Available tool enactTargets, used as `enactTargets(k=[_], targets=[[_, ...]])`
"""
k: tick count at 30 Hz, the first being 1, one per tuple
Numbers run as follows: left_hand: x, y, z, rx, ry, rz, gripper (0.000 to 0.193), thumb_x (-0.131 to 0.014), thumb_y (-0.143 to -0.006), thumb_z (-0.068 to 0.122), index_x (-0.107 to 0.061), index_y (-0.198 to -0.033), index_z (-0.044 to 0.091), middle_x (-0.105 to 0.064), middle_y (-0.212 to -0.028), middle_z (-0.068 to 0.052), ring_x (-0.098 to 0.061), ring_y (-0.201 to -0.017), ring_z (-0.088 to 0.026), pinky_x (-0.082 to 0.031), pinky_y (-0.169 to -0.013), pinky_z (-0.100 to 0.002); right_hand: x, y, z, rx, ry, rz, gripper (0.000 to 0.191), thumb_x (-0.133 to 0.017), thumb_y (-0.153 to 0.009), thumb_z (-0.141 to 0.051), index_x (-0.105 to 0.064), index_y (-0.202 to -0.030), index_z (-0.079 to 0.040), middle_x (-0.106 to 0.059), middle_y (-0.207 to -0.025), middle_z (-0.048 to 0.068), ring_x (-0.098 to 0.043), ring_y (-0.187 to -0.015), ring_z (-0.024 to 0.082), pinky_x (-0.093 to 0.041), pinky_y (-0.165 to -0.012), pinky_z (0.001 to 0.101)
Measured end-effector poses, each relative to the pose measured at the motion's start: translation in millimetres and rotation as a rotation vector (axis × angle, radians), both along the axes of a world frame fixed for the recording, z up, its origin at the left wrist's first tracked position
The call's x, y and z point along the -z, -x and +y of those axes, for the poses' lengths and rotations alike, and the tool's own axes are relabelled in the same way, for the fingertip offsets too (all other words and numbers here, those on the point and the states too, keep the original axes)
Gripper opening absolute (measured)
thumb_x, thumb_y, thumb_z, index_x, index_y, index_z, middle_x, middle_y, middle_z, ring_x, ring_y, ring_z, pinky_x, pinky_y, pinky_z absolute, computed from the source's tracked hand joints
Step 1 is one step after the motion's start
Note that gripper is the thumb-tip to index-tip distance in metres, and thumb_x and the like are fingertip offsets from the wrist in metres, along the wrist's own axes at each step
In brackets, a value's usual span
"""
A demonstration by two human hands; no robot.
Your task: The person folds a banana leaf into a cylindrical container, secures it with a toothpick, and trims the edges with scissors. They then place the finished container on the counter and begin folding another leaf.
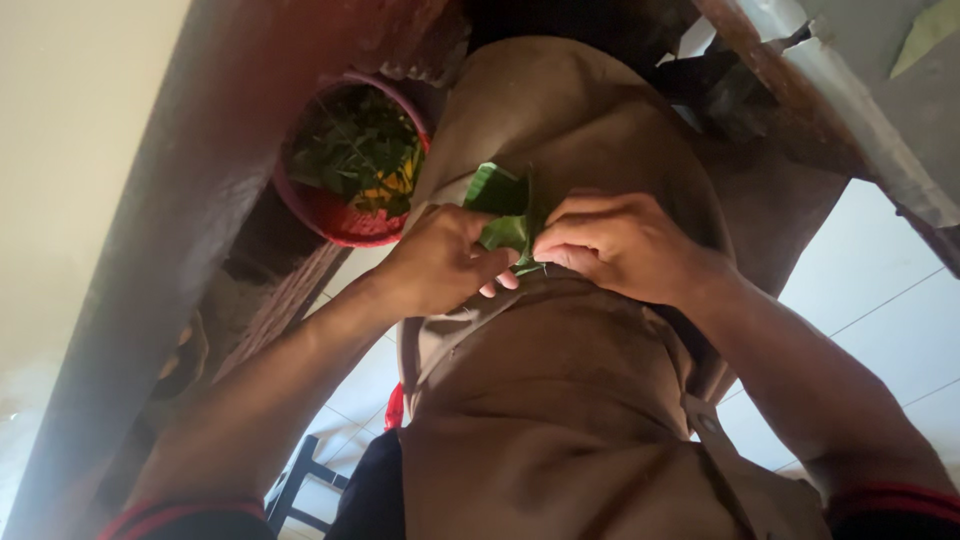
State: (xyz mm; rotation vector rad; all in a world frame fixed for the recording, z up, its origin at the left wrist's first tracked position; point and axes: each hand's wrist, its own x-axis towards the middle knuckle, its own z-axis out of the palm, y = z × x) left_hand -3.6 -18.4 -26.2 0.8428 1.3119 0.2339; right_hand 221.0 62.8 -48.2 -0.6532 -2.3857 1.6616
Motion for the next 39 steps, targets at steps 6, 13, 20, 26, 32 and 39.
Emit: enactTargets(k=[6,13,20,26,32,39], targets=[[-0.1,0.1,2.2,0.003,0.03,0.021,0.024,-0.062,-0.095,0.019,-0.074,-0.108,0.003,-0.081,-0.088,-0.009,-0.076,-0.072,-0.014,-0.062,-0.066,-0.03,-0.8,3.6,-2.5,0.063,0.07,0.034,0.011,-0.073,-0.092,-0.008,-0.076,-0.103,-0.006,-0.074,-0.097,0.005,-0.075,-0.079,0.015,-0.061,-0.065,0.0259],[-2.8,2.0,5.2,-0.032,0.05,-0.046,0.027,-0.072,-0.084,0.017,-0.073,-0.107,0.001,-0.081,-0.086,-0.009,-0.076,-0.069,-0.012,-0.062,-0.06,-0.029,-20.1,6.9,6.8,0.025,0.067,-0.066,0.01,-0.075,-0.088,-0.009,-0.076,-0.097,-0.004,-0.073,-0.09,0.006,-0.074,-0.071,0.014,-0.06,-0.062,0.0275],[-11.9,-5.7,4.9,-0.134,0.017,0.038,0.016,-0.072,-0.086,0.017,-0.077,-0.094,0.004,-0.08,-0.076,-0.007,-0.072,-0.058,-0.012,-0.06,-0.054,-0.028,-25.9,10.2,-2.0,0.104,-0.052,-0.088,0.004,-0.074,-0.083,-0.006,-0.071,-0.086,-0.004,-0.068,-0.081,0.007,-0.069,-0.069,0.021,-0.054,-0.06,0.0327],[-24.5,-14.6,8.5,-0.09,-0.205,0.2,0.016,-0.069,-0.091,0.021,-0.078,-0.089,0.008,-0.079,-0.073,-0.003,-0.072,-0.054,-0.01,-0.059,-0.056,-0.027,-37.3,15.9,-12.3,0.309,-0.251,-0.056,0.005,-0.074,-0.085,-0.005,-0.069,-0.086,-0.006,-0.065,-0.084,0.009,-0.066,-0.074,0.024,-0.055,-0.067,0.0348],[-19.2,-6.9,19.7,0.043,-0.254,0.081,0.012,-0.071,-0.09,0.02,-0.079,-0.092,0.01,-0.08,-0.076,-0.003,-0.075,-0.061,-0.01,-0.06,-0.059,-0.029,-38.8,-3.4,13.2,0.084,-0.242,0.12,0.007,-0.074,-0.088,-0.007,-0.072,-0.094,-0.008,-0.068,-0.092,0.004,-0.068,-0.08,0.022,-0.059,-0.07,0.0316],[9.2,-8.7,6.4,-0.249,-0.216,-0.193,0.018,-0.074,-0.092,0.019,-0.076,-0.101,0.004,-0.081,-0.095,-0.01,-0.08,-0.076,-0.013,-0.064,-0.055,-0.024,-34.0,-21.0,-6.3,0.48,-0.258,-0.022,0.009,-0.075,-0.099,-0.009,-0.073,-0.108,-0.009,-0.072,-0.102,0.004,-0.072,-0.088,0.015,-0.06,-0.079,0.0277]])
